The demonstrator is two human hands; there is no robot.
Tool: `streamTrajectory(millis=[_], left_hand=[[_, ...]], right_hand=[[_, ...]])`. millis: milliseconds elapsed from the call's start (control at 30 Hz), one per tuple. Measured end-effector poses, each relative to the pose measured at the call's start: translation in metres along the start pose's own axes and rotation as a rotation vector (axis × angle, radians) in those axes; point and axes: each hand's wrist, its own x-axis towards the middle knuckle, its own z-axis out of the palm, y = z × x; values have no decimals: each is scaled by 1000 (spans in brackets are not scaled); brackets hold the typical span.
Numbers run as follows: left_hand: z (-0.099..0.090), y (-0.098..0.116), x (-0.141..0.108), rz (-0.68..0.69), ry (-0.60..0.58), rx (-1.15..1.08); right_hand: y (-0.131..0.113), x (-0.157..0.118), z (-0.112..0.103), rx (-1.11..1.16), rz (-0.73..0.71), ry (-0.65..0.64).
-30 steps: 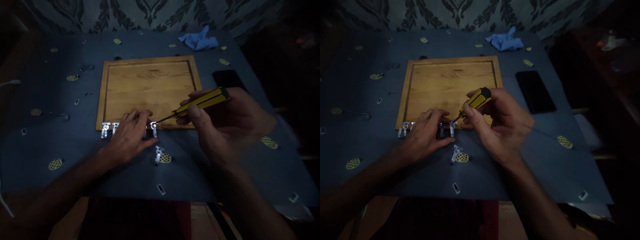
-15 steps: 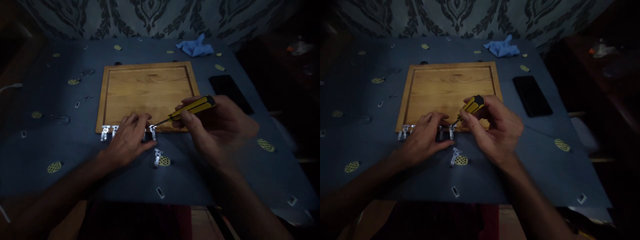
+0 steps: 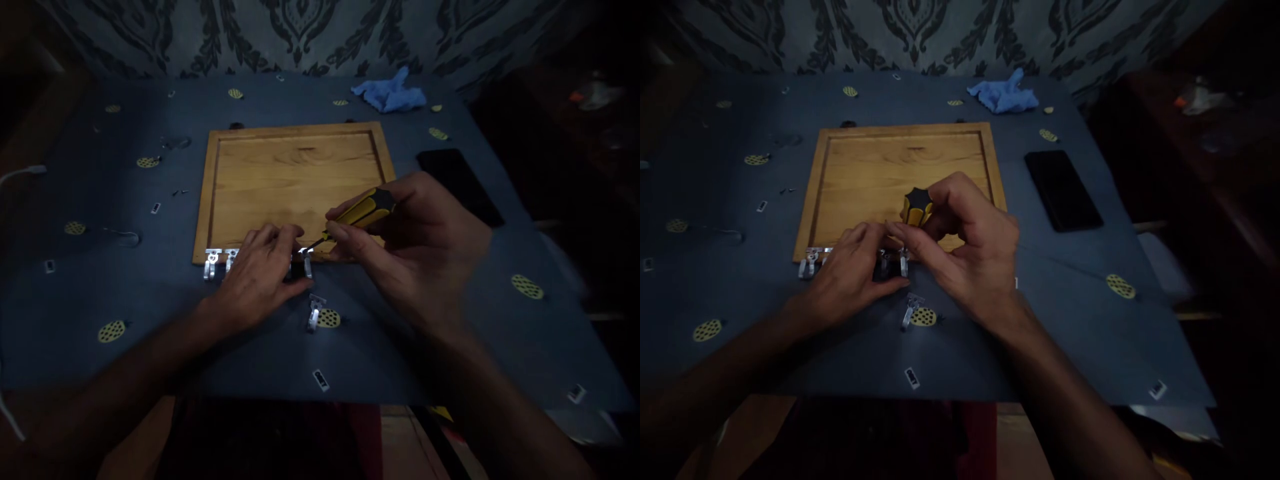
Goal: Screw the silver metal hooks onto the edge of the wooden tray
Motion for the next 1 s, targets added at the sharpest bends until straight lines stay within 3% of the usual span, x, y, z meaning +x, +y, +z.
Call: streamTrajectory(millis=[233, 400, 667, 867, 1000], left_hand=[[-1, 1, 1, 2, -1, -17], [-3, 2, 1, -4, -6, -37], [-1, 0, 0, 0, -12, -46], [-2, 1, 0, -7, -18, -28], [-3, 2, 0, -13, -21, -33]], right_hand=[[-6, 6, -11, -50, 38, -159], [2, 7, -10, -43, -28, -151], [13, 4, 1, -106, -154, 0], [11, -2, 2, -111, -207, 250], [6, -2, -2, -168, -206, 244]])
